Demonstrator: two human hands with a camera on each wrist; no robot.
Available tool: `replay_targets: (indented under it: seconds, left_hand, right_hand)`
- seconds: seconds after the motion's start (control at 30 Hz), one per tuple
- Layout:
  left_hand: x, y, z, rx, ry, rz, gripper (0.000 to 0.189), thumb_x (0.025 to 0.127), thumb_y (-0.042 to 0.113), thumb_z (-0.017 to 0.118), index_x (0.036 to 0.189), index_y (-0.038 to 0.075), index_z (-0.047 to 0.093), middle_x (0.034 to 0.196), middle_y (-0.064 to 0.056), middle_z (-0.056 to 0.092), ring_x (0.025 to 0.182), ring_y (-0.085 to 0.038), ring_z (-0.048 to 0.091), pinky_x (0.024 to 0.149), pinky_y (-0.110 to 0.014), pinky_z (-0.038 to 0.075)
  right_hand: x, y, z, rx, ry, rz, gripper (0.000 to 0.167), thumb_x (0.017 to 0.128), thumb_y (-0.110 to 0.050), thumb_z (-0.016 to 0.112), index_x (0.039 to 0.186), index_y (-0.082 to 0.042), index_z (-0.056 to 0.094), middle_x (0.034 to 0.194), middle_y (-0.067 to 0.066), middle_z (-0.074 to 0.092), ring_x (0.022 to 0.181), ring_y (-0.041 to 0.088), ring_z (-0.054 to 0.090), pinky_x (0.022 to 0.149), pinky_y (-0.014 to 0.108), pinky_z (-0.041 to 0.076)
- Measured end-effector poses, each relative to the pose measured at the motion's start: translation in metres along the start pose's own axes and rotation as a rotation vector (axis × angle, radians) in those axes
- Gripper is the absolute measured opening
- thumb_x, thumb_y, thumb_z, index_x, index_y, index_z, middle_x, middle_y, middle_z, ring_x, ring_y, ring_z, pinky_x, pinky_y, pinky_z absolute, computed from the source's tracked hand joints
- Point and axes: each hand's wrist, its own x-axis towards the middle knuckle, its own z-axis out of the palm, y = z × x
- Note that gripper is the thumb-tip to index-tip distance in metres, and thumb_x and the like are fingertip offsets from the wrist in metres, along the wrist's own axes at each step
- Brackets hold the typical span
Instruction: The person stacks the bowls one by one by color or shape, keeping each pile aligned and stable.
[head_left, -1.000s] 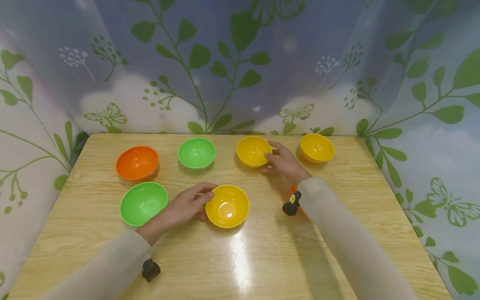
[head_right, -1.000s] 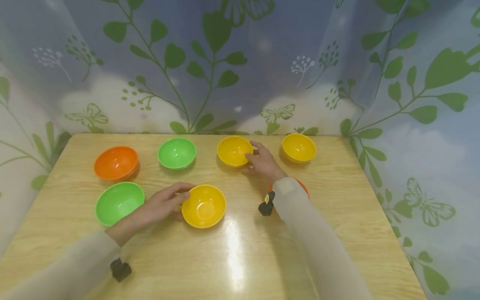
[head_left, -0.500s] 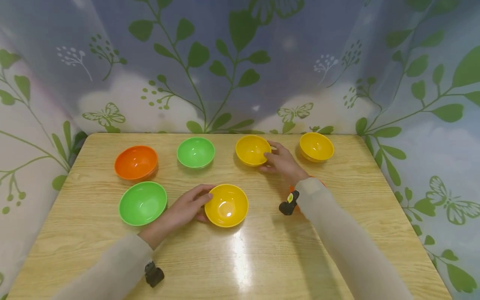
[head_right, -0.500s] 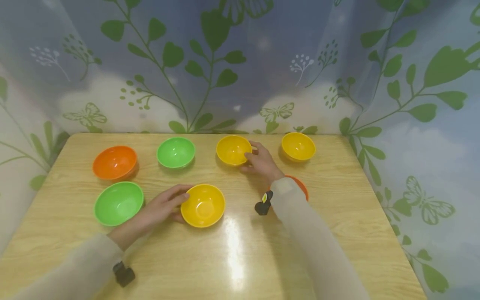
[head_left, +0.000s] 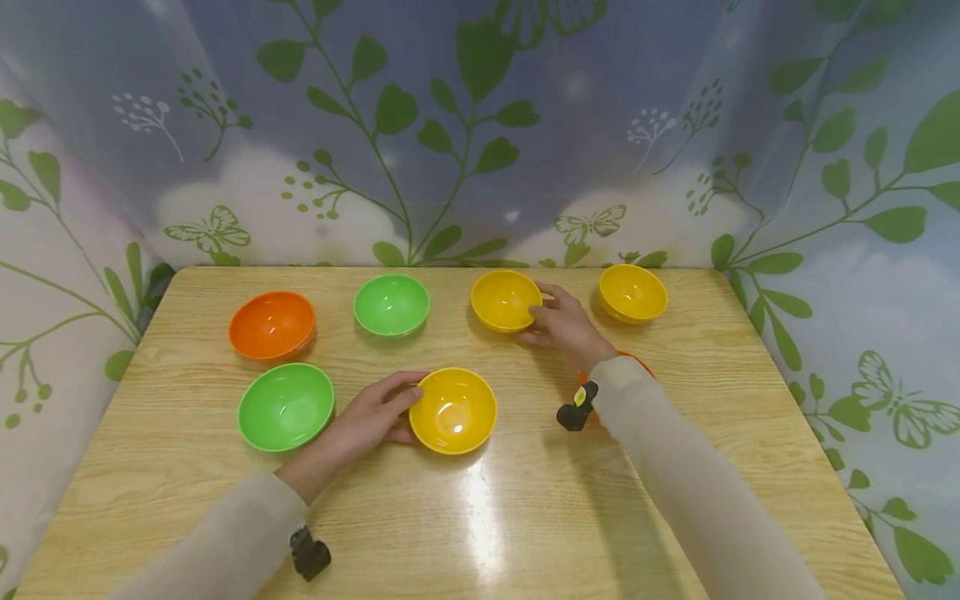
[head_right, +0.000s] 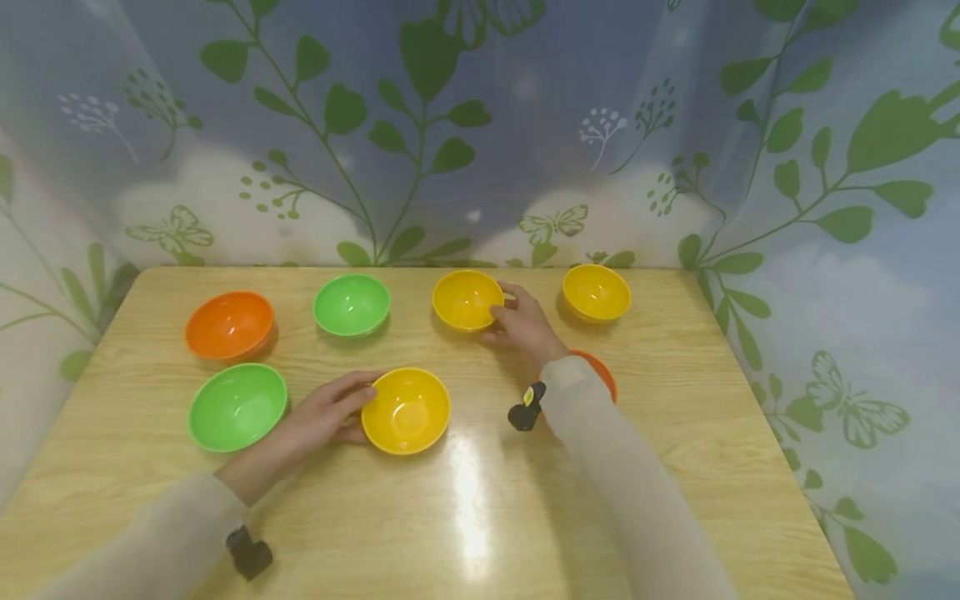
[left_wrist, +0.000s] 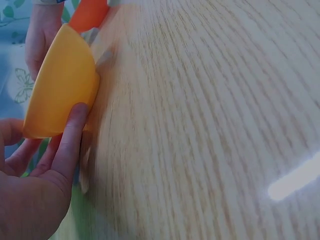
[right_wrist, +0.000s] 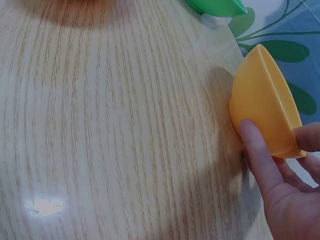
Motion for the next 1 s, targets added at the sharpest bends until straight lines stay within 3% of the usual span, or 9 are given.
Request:
replay_targets:
  seconds: [0.3, 0.67, 1.0]
  left_hand:
    - [0.0009, -0.0041, -0.0015, -0.032, -0.001, 0.007, 0.049, 0.117, 0.026, 0.052, 0.163, 0.010, 0.049, 0.156, -0.024, 0.057, 0.108, -0.022, 0.075, 0.092, -0.038, 0.070]
    - [0.0025, -0.0074, -0.0026, -0.096, -0.021, 0.011, 0.050, 0.117, 0.025, 0.051, 0.163, 0.007, 0.047, 0.159, -0.028, 0.054, 0.108, -0.024, 0.078, 0.094, -0.041, 0.070]
    - [0.0023, -0.0076, -0.0021, -0.106, -0.022, 0.010, 0.050, 0.117, 0.024, 0.051, 0.164, 0.007, 0.046, 0.160, -0.029, 0.052, 0.108, -0.023, 0.078, 0.095, -0.039, 0.070]
  right_hand:
    - [-0.0005, 0.0001, 0.0021, 0.030, 0.026, 0.010, 0.063, 0.115, -0.008, 0.049, 0.173, -0.016, 0.026, 0.167, 0.022, 0.041, 0.120, 0.029, 0.066, 0.115, 0.045, 0.060]
    - [-0.0025, 0.0003, -0.0033, 0.045, -0.010, -0.010, 0.064, 0.115, -0.007, 0.047, 0.174, -0.014, 0.023, 0.167, 0.024, 0.040, 0.140, 0.040, 0.060, 0.117, 0.049, 0.058]
    - [-0.0094, -0.0044, -0.0045, 0.031, -0.035, -0.018, 0.063, 0.115, -0.008, 0.048, 0.173, -0.014, 0.026, 0.165, 0.023, 0.042, 0.127, 0.032, 0.067, 0.118, 0.052, 0.056]
